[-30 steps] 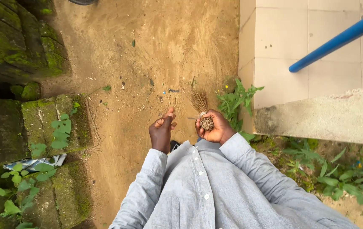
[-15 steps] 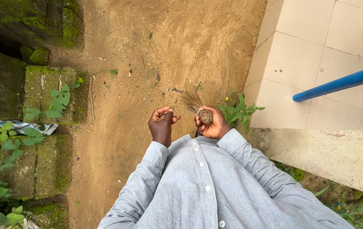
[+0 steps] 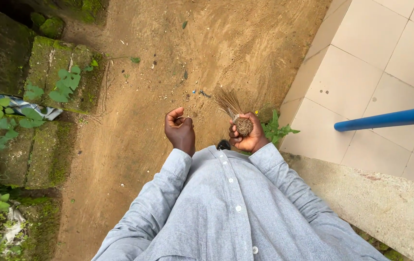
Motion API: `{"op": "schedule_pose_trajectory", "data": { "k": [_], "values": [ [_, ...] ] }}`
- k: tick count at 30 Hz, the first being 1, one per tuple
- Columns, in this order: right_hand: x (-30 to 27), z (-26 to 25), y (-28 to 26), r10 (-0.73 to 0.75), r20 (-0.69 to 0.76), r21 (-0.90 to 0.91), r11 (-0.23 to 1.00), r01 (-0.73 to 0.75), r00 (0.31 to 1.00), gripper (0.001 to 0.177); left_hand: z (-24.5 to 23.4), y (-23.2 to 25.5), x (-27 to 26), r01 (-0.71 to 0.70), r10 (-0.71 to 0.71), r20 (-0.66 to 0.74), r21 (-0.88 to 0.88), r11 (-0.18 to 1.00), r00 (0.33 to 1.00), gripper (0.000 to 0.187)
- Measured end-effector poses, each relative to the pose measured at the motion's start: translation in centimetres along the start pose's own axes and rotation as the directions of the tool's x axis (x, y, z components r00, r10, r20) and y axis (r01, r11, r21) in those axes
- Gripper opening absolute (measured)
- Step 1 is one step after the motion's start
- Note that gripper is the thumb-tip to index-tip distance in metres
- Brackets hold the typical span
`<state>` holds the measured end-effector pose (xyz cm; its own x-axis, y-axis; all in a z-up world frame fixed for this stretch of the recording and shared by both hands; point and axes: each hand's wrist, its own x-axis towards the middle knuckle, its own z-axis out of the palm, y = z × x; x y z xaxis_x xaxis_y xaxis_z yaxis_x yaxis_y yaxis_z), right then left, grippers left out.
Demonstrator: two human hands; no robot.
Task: Sweep the dirt ground outdoors near a wall and vegetation using a hand broom.
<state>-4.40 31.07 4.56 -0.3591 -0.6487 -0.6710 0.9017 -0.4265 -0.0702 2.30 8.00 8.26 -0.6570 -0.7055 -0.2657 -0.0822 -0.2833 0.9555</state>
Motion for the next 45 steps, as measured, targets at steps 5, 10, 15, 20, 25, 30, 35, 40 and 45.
{"op": "schedule_pose_trajectory", "data": {
  "k": [5, 10, 15, 20, 25, 30, 35, 40, 45],
  "values": [
    [-1.2, -1.1, -0.6, 0.025, -0.023, -0.031, 0.999, -0.026, 0.999, 0.04, 0.5, -0.8, -1.7, 0.051, -0.053, -0.044, -0.036, 0.998, 0.998, 0.033],
    [-1.0, -0.9, 0.1, 0.064, -0.128, -0.026, 0.997, -0.068, 0.99, 0.034, 0.2, -3.2, -4.2, 0.046, -0.052, -0.086, -0.072, 0.996, 0.995, 0.032],
    [2.8, -4.8, 0.6, 0.057, -0.254, 0.013, 0.998, -0.055, 0.966, 0.01, -0.9, -2.0, -4.0, 0.023, -0.031, -0.119, -0.069, 0.997, 0.992, 0.031],
    [4.9, -8.0, -0.1, 0.073, -0.22, 0.066, 0.996, -0.06, 0.973, 0.008, -2.8, -2.3, -2.3, 0.058, -0.078, -0.171, -0.118, 0.991, 0.982, 0.029],
    [4.6, -5.3, 0.1, 0.034, -0.275, -0.045, 0.998, -0.048, 0.961, 0.011, -2.8, -2.0, -0.2, 0.096, -0.128, -0.195, -0.164, 0.982, 0.972, 0.029],
    [3.2, 0.3, 0.4, 0.035, -0.327, -0.201, 0.974, -0.106, 0.944, 0.013, -1.8, 1.4, -0.3, 0.053, -0.056, -0.027, -0.099, 0.994, 0.998, 0.035],
    [5.2, -0.6, -2.2, -0.061, -0.389, -0.449, 0.884, -0.131, 0.919, 0.016, -0.8, 2.1, -0.3, 0.047, -0.04, 0.102, -0.066, 0.997, 0.994, 0.043],
    [7.0, -0.9, -3.2, -0.263, -0.424, -0.665, 0.74, -0.1, 0.867, 0.019, -0.1, 0.6, 0.1, 0.072, -0.06, 0.127, -0.095, 0.993, 0.99, 0.051],
    [8.1, 0.2, -3.1, -0.421, -0.363, -0.899, 0.393, -0.193, 0.831, 0.029, 1.1, -0.7, -0.2, 0.227, -0.224, 0.042, -0.205, 0.952, 0.974, 0.063]
  ]
}}
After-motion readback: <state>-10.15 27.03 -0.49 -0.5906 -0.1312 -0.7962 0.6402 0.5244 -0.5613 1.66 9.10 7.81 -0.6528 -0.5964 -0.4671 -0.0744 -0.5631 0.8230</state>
